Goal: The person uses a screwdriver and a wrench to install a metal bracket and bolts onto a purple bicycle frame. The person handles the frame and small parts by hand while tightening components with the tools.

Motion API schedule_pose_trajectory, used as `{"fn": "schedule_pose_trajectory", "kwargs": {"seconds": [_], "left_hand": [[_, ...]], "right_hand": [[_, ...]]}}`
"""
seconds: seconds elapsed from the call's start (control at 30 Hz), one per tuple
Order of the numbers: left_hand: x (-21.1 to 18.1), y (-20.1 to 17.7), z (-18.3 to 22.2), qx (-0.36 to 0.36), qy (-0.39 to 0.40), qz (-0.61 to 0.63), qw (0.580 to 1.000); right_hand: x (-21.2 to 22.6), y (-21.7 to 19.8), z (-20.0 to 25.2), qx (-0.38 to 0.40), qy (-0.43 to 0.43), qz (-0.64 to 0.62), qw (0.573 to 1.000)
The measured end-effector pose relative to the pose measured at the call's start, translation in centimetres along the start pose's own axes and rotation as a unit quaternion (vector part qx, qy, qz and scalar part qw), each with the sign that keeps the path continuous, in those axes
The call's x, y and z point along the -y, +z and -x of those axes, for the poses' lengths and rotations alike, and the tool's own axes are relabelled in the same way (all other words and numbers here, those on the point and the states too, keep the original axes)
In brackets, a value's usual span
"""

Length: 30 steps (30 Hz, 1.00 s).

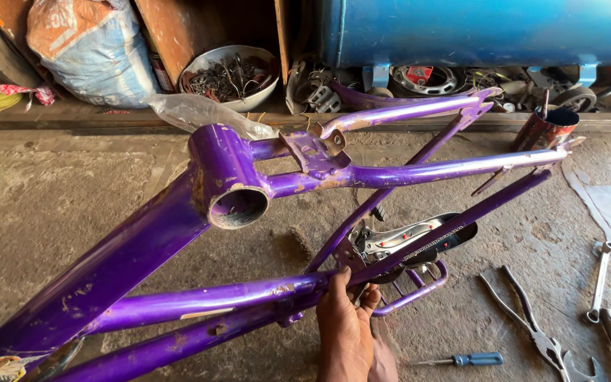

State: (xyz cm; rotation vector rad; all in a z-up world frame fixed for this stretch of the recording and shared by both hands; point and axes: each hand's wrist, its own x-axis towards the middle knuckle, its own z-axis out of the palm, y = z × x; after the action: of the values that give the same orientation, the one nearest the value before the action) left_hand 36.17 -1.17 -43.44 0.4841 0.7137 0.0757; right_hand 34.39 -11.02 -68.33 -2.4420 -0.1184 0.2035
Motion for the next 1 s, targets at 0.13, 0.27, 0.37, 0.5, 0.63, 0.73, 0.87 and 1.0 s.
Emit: {"fn": "schedule_pose_trajectory", "kwargs": {"seconds": [0.13, 0.27, 0.37, 0.5, 0.63, 0.73, 0.87, 1.0], "left_hand": [[0.1, -0.2, -0.3, 0.016, 0.004, -0.002, 1.000], [0.2, -0.4, -0.2, 0.016, 0.006, -0.023, 1.000], [0.0, -0.5, 0.0, 0.026, 0.004, -0.043, 0.999], [-0.1, -0.3, 0.4, 0.036, 0.003, -0.040, 0.999], [-0.3, -0.2, 0.9, 0.034, 0.001, -0.041, 0.999], [-0.1, -0.2, 0.8, 0.035, 0.003, -0.036, 0.999], [-0.3, 0.0, 1.4, 0.045, 0.007, -0.025, 0.999], [-0.8, -0.6, 2.3, 0.041, 0.016, -0.038, 0.998]], "right_hand": [[-0.4, -0.3, 0.0, 0.021, -0.012, 0.001, 1.000], [-0.7, -1.3, -0.1, 0.038, -0.022, 0.002, 0.999], [-0.7, -2.0, 0.1, 0.049, -0.028, -0.001, 0.998], [-1.1, -2.6, 0.3, 0.074, 0.004, 0.008, 0.997], [-1.7, -2.8, 0.2, 0.082, 0.040, -0.039, 0.995], [-2.2, -3.9, 0.2, 0.087, 0.229, -0.203, 0.948], [-1.4, -9.6, 1.9, 0.091, 0.330, -0.589, 0.732], [2.8, -17.8, 5.2, 0.122, 0.243, -0.713, 0.647]]}}
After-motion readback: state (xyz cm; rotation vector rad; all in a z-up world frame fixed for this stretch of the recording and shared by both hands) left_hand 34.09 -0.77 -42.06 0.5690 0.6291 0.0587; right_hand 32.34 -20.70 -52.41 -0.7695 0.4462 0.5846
